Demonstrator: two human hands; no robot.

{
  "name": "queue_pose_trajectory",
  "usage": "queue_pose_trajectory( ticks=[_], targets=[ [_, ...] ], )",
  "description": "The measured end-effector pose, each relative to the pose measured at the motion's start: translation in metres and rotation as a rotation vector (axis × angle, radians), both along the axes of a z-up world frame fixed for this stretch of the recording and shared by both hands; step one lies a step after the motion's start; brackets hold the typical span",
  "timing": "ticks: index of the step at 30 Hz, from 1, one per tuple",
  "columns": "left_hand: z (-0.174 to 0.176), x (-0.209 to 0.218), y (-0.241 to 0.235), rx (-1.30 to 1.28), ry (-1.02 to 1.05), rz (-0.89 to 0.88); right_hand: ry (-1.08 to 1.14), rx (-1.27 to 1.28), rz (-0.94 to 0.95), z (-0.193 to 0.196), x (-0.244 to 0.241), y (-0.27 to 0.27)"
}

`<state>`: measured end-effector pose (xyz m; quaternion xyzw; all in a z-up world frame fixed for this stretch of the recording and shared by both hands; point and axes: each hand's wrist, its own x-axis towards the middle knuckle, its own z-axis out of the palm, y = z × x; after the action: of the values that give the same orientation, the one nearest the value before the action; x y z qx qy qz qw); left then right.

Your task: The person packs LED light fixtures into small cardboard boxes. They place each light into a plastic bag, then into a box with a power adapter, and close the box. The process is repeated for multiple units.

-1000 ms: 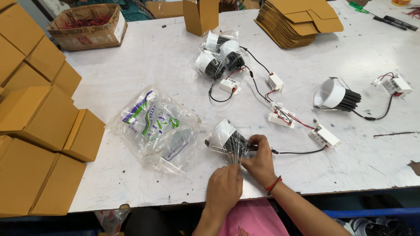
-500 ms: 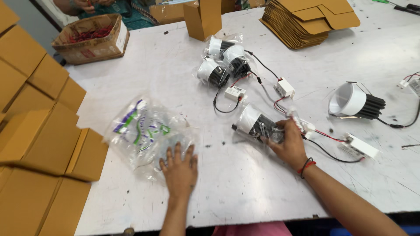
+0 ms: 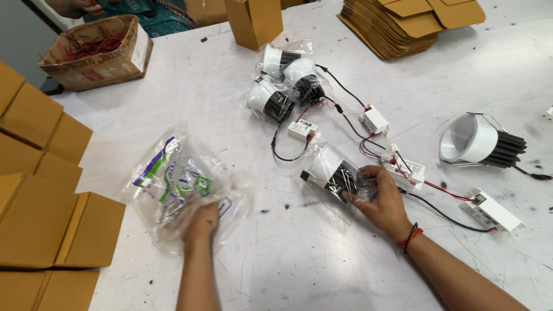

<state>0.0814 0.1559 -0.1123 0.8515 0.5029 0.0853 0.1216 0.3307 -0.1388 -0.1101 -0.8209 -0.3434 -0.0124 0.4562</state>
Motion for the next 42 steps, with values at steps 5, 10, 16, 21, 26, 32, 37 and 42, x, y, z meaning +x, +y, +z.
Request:
queue_pose_trajectory(
  ticks=[5,10,16,21,26,32,37,42],
  targets=[
    [0.027,0.011,-0.018,0.384,-0.136,-0.097,0.099,-0.006,-0.014,0.001,-0.005,0.003],
    [0.083,0.045,-0.087,-0.089,-0.023,-0.200,0.044,-0.019,0.025,0.003,-0.007,0.002],
    [0.134,0.197,0.024,0.054,-0.418,-0.475,0.180,-0.024,0.094,0.005,-0.007,0.002],
    [0.144,0.344,0.136,0.198,-0.409,-0.431,0.173,0.011,0.149,-0.019,0.001,0.001],
    [0.158,0.448,0.223,0.185,-0.289,-0.240,0.268,-0.035,0.134,-0.054,0.030,0.025],
    [0.146,0.514,0.265,0.067,-0.381,-0.244,0.333,-0.085,0.116,-0.082,0.075,0.034],
    [0.118,0.498,0.263,0.352,-0.626,-0.340,0.374,-0.106,0.166,-0.095,0.066,0.031],
    [0.167,0.424,0.292,0.762,-0.916,-0.259,0.359,-0.103,0.273,-0.094,0.026,0.021]
  ],
)
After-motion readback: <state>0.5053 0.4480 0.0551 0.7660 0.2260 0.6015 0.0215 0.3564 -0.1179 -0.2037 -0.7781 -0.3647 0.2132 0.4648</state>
